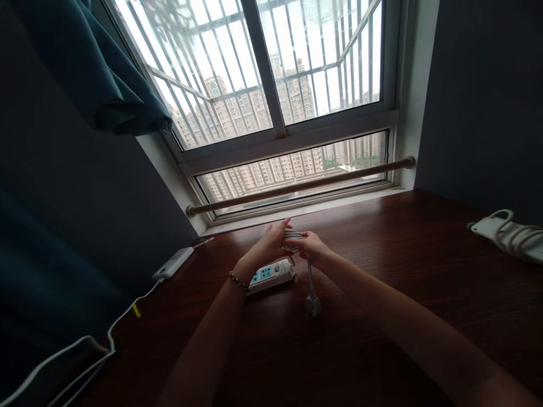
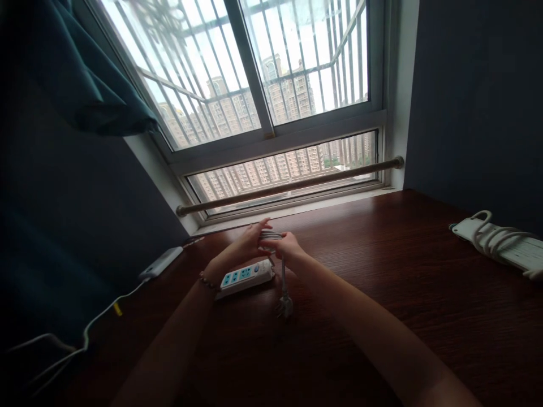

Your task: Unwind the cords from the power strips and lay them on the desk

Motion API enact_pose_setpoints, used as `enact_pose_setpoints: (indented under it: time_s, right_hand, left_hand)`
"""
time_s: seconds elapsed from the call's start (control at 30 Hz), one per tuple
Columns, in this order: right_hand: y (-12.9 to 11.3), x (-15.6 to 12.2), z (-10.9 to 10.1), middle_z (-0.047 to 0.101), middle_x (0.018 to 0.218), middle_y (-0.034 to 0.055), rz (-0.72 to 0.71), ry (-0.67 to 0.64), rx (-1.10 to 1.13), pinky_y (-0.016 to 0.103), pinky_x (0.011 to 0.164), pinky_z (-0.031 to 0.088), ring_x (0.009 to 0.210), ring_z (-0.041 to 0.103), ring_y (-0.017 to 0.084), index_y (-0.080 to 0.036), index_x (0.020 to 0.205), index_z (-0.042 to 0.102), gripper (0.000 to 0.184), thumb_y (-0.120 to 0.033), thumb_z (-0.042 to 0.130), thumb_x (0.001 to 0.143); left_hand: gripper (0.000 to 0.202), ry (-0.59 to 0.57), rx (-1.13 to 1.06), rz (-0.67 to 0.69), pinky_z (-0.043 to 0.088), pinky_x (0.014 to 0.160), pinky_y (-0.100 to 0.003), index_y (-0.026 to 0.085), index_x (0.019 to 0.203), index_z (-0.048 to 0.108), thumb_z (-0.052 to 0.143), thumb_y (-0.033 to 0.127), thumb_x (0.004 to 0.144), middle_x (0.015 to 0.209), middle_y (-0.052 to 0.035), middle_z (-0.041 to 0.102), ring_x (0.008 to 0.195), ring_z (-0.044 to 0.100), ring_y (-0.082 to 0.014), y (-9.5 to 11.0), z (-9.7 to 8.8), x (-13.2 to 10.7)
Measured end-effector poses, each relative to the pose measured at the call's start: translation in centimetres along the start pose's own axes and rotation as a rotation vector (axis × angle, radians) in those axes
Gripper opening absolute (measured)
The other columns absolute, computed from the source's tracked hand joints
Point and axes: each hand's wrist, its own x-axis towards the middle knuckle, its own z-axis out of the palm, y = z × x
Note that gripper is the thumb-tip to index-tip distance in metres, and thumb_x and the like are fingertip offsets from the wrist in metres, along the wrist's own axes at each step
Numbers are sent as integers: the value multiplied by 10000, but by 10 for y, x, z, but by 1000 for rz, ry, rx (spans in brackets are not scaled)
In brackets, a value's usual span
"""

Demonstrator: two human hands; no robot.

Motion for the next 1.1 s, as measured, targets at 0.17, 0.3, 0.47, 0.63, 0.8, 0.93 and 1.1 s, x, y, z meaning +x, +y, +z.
enact_pose_setpoints:
  time_s: [0.17, 0.3, 0.47, 0.63, 0.8, 0.93, 1.1]
  right_hand:
    - [-18, -7, -3, 476, 568, -19, 13, -103, 52, 111, 333, 264, 409, 389, 27, -70, 800, 515, 216, -40, 675, 658]
    - [-32, -12, -2, 529, 644, 16, 103, -164, 118, 81, 445, 408, 494, 487, 30, -39, 815, 543, 112, -29, 614, 729]
    - [-42, -16, -2, 582, 695, 100, 257, -178, 80, 147, 541, 506, 583, 583, 110, -11, 884, 503, 92, -23, 509, 794]
    - [-59, -23, -13, 594, 808, 238, 396, -497, -235, 223, 512, 513, 599, 602, 186, 7, 867, 515, 174, -119, 577, 764]
    - [-86, -31, -42, 579, 659, 69, 290, -577, -459, 354, 609, 521, 599, 579, 174, -99, 1031, 505, 419, -181, 686, 662]
    - [-102, -31, -61, 573, 699, 85, 234, -555, -442, 243, 519, 480, 576, 542, 141, -114, 1013, 506, 392, -140, 669, 657]
    - [-93, -19, -45, 527, 631, 85, 119, -183, 1, 168, 425, 405, 478, 461, 93, -95, 772, 475, 166, 33, 500, 669]
  left_hand:
    - [229, -22, -102, -27, 400, 614, -269, 132, 799, 617, 638, 310, 657, 707, -31, 604, 662, 530, -168, 11, -2, 22]
    - [261, 34, -242, -192, 324, 464, -218, 117, 658, 569, 652, 361, 619, 559, -3, 525, 521, 467, -123, -12, -9, 23]
    - [294, 226, -473, -428, 398, 465, -218, 108, 722, 584, 602, 389, 638, 586, -9, 524, 503, 475, -111, -43, -23, 18]
    - [283, 583, -589, -529, 458, 529, -242, 112, 753, 608, 594, 353, 603, 656, -13, 543, 564, 482, -116, -60, -47, 7]
    - [254, 721, -744, -496, 463, 523, -250, 118, 723, 590, 611, 322, 574, 485, 44, 441, 419, 350, -66, -71, -67, -10]
    - [212, 746, -860, -426, 459, 551, -230, 130, 703, 543, 589, 316, 612, 415, 80, 333, 387, 289, -44, -72, -76, -22]
    - [245, 608, -871, -352, 431, 540, -210, 125, 665, 527, 676, 309, 604, 447, 62, 406, 411, 356, -43, -56, -78, -22]
